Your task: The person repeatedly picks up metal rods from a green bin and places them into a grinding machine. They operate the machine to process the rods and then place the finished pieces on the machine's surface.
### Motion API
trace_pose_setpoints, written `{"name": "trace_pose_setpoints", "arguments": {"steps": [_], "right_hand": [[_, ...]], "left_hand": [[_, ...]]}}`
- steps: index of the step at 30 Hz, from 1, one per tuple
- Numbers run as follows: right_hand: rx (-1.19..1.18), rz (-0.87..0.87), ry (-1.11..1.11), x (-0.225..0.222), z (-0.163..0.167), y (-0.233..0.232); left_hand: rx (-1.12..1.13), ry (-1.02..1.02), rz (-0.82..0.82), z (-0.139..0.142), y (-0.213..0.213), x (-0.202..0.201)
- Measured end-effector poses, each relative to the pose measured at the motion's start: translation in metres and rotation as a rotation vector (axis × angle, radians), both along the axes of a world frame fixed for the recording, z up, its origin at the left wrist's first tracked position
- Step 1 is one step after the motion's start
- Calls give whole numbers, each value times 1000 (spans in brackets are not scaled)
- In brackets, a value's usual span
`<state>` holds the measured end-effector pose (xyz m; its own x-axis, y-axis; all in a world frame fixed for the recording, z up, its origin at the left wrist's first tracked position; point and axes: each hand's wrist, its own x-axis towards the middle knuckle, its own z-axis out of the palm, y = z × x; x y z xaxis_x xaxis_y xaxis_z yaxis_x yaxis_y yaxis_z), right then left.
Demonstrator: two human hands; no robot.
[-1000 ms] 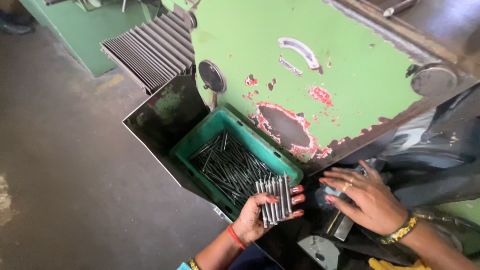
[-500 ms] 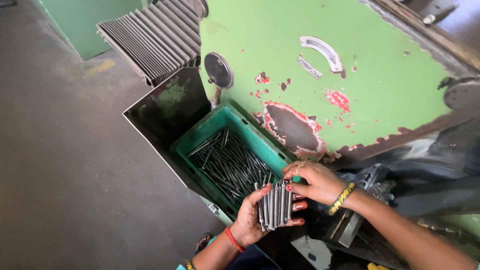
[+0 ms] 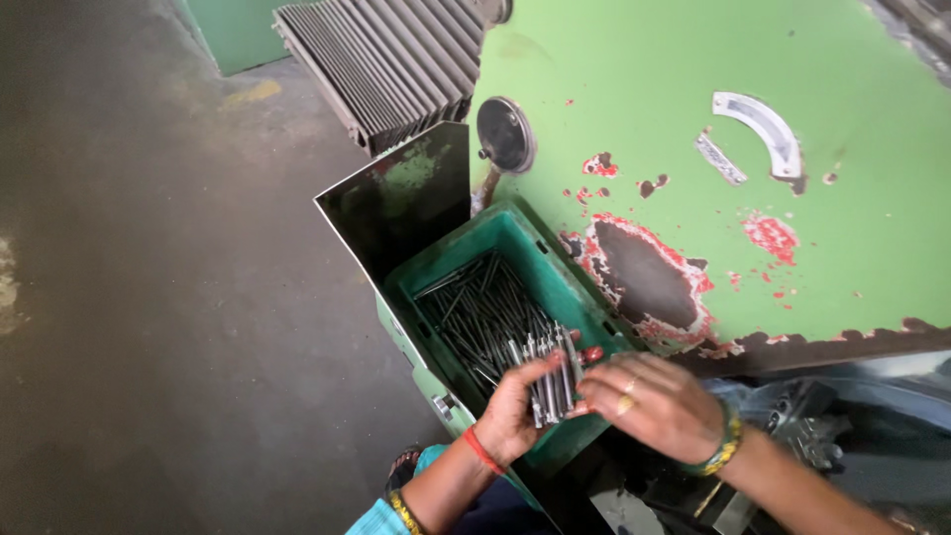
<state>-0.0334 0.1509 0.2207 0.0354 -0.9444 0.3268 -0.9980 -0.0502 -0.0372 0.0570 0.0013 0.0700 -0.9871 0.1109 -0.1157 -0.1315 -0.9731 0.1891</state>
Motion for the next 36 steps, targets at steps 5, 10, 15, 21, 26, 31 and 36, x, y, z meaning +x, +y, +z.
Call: {"name": "trace_pose_setpoints", "arguments": {"steps": [5,10,15,21,26,31,36], "right_hand": [[26,-217,-256,-12,-14,-10],[200,-308,-436,-34,-31,-27],[325,-343,-574,-43,-49,-45],[302,-301,-584,-42,-49,-50],[334,-258,-563,-35,-52,-67],[16,-368,-875,-43,-14,-50],[-63,6,-170,-13,-6,-14]], "left_hand": [[-236,-60,52,-11,7,-6],[-331,-83,39,-9,12,-4],[-327,-92,-1,-10,11,-5],[-360,-45,-14,-23,14,-5],[-378,-36,-22,-16,13,-2],[-263,-126,-1,11,1,4],[5,-86,13,26,-3,-3]]}}
